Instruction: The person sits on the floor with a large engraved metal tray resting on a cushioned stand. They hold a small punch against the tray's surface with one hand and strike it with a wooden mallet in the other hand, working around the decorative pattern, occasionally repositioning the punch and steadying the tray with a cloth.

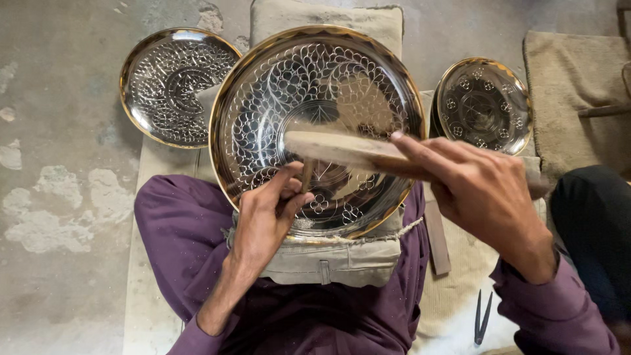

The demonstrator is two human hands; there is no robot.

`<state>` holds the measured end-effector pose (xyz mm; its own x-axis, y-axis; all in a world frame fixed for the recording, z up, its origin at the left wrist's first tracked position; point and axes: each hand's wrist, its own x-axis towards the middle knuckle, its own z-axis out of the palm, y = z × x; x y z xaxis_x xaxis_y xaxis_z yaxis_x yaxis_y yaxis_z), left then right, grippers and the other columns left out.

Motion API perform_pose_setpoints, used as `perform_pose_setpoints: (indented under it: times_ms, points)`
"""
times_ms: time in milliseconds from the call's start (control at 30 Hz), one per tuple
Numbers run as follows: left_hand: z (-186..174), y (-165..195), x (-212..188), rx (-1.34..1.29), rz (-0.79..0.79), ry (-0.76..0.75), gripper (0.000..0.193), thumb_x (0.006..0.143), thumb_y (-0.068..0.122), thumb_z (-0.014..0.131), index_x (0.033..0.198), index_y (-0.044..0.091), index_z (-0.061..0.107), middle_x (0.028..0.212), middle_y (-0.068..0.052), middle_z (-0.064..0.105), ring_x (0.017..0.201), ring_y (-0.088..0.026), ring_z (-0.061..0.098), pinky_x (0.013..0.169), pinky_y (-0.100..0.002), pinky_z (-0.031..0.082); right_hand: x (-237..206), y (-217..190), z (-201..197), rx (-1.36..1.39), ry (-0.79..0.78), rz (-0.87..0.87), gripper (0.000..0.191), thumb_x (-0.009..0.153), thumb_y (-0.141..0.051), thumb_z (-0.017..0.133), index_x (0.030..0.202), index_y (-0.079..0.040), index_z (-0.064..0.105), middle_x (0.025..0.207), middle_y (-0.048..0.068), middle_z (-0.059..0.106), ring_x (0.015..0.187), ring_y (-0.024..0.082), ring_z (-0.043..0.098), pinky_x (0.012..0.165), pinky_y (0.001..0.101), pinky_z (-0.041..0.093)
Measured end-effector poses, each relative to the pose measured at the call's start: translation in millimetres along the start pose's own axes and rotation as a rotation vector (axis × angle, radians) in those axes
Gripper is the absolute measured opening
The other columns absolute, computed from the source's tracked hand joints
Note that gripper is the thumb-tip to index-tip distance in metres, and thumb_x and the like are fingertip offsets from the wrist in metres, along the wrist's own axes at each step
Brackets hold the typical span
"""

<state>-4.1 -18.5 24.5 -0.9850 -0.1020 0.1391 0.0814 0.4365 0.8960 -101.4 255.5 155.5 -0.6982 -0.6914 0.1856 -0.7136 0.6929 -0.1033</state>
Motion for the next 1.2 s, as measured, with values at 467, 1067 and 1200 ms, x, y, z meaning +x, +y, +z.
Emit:
perform_pose_setpoints:
  times_ms: [467, 1067, 1200]
  points:
    - [-3, 9, 1, -0.018, -0.045, -0.054, 0.049, 0.088, 0.015, 0.077, 0.134, 0.013, 0.062, 0.098, -0.013, 0.080, 0.087, -0.022, 0.080, 0.074, -0.038, 0.067, -8, -7, 1, 0.275, 0.019, 0.114, 0.064, 0.089, -0.008, 0.067, 0.149, -0.022, 0.053, 0.126, 0.006, 0.069, 0.104, 0.020, 0.071, 0.083, 0.0343, 0.060]
    - [-12, 16, 11, -0.042, 0.142, -0.230, 0.054, 0.086, -0.001, 0.070, 0.138, 0.009, 0.060, 0.103, -0.017, 0.079, 0.090, -0.022, 0.080, 0.070, -0.037, 0.063, -54, -5, 30, 0.216, 0.035, 0.223, 0.067, 0.088, -0.003, 0.070, 0.150, -0.019, 0.051, 0.116, 0.010, 0.072, 0.079, 0.025, 0.072, 0.070, 0.0386, 0.062]
    - [-20, 26, 20, -0.021, 0.122, -0.300, 0.051, 0.088, 0.000, 0.072, 0.137, 0.008, 0.061, 0.098, -0.015, 0.079, 0.078, -0.019, 0.078, 0.063, -0.037, 0.060, -80, -7, 50, 0.173, 0.110, 0.212, 0.066, 0.086, -0.003, 0.067, 0.149, -0.017, 0.050, 0.114, 0.011, 0.073, 0.076, 0.022, 0.070, 0.064, 0.0353, 0.059]
